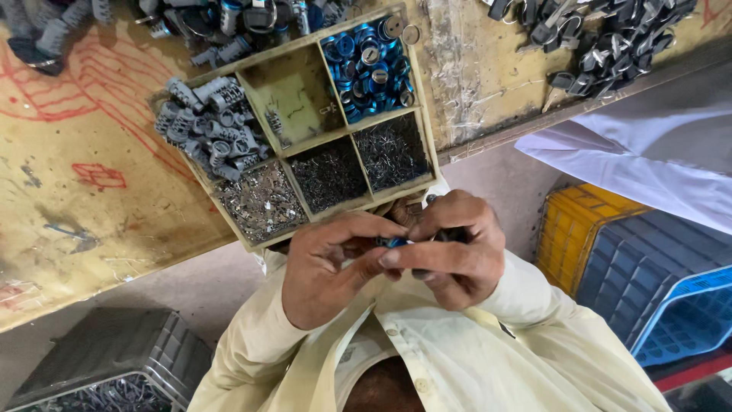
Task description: The person assembles keychains by hand at a workbench. They pick up a key, attach a small metal ring, and then add a blue plastic cap, repeating this process for multiple units.
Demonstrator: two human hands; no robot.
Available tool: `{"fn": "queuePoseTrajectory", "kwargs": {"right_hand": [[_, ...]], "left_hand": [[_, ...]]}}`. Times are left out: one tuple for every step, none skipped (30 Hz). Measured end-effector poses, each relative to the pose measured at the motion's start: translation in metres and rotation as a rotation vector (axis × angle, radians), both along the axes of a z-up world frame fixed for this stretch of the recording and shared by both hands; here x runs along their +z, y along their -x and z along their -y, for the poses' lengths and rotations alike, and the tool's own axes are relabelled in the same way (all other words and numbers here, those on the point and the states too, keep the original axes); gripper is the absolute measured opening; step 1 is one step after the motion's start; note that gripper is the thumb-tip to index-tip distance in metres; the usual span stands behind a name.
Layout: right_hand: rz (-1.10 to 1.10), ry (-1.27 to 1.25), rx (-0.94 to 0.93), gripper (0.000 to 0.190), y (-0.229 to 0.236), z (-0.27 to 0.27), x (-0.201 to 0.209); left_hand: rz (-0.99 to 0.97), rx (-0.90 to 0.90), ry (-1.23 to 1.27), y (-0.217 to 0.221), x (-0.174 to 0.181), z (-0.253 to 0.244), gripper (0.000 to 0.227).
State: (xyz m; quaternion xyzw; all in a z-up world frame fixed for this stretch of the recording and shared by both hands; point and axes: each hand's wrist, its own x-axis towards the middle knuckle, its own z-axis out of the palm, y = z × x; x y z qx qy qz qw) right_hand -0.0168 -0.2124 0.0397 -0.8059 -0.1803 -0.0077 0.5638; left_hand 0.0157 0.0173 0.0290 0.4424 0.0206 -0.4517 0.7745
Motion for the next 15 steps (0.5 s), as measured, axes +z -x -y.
{"fn": "queuePoseTrajectory", "kwargs": {"right_hand": [[0.015, 0.014, 0.010, 0.016, 0.000, -0.001, -0.001], [-0.020, -0.002, -0.026, 0.017, 0.000, -0.001, -0.003], [-0.055, -0.019, -0.061, 0.019, 0.000, 0.000, -0.005], [-0.091, -0.035, -0.092, 0.021, -0.001, 0.002, -0.007], [-0.131, -0.014, -0.087, 0.021, -0.001, 0.004, -0.008], [-0.167, 0.003, -0.078, 0.021, -0.003, 0.005, -0.009], [-0.203, 0.019, -0.070, 0.021, -0.004, 0.007, -0.009], [-0.177, 0.049, -0.062, 0.020, -0.004, 0.008, -0.008], [-0.151, 0.079, -0.054, 0.020, -0.004, 0.009, -0.007], [-0.124, 0.110, -0.046, 0.020, -0.004, 0.010, -0.005], [-0.125, 0.094, -0.022, 0.021, -0.005, 0.011, -0.002], [-0.126, 0.077, 0.002, 0.022, -0.007, 0.011, -0.001], [-0.127, 0.060, 0.026, 0.023, -0.008, 0.010, 0.000], [-0.143, 0.046, 0.035, 0.025, -0.010, 0.008, 0.001], [-0.159, 0.031, 0.044, 0.026, -0.011, 0.006, 0.001]], "left_hand": [[0.060, 0.011, -0.076, -0.003, 0.002, -0.001, 0.027], [0.255, -0.025, -0.173, -0.005, 0.005, 0.000, 0.028], [0.450, -0.062, -0.270, -0.006, 0.008, 0.001, 0.029], [0.644, -0.095, -0.367, -0.008, 0.010, 0.003, 0.031], [0.725, -0.088, -0.411, -0.009, 0.012, 0.006, 0.033], [0.807, -0.080, -0.462, -0.011, 0.013, 0.009, 0.036], [0.890, -0.072, -0.512, -0.014, 0.014, 0.009, 0.039], [0.889, -0.066, -0.482, -0.016, 0.015, 0.008, 0.036], [0.888, -0.060, -0.452, -0.019, 0.015, 0.006, 0.033], [0.886, -0.053, -0.420, -0.021, 0.014, 0.004, 0.030], [0.820, -0.094, -0.362, -0.023, 0.014, 0.001, 0.028], [0.754, -0.133, -0.303, -0.025, 0.014, -0.003, 0.026], [0.687, -0.171, -0.244, -0.025, 0.014, -0.006, 0.025], [0.507, -0.196, -0.193, -0.023, 0.014, -0.007, 0.023], [0.327, -0.220, -0.142, -0.021, 0.014, -0.007, 0.023]]}}
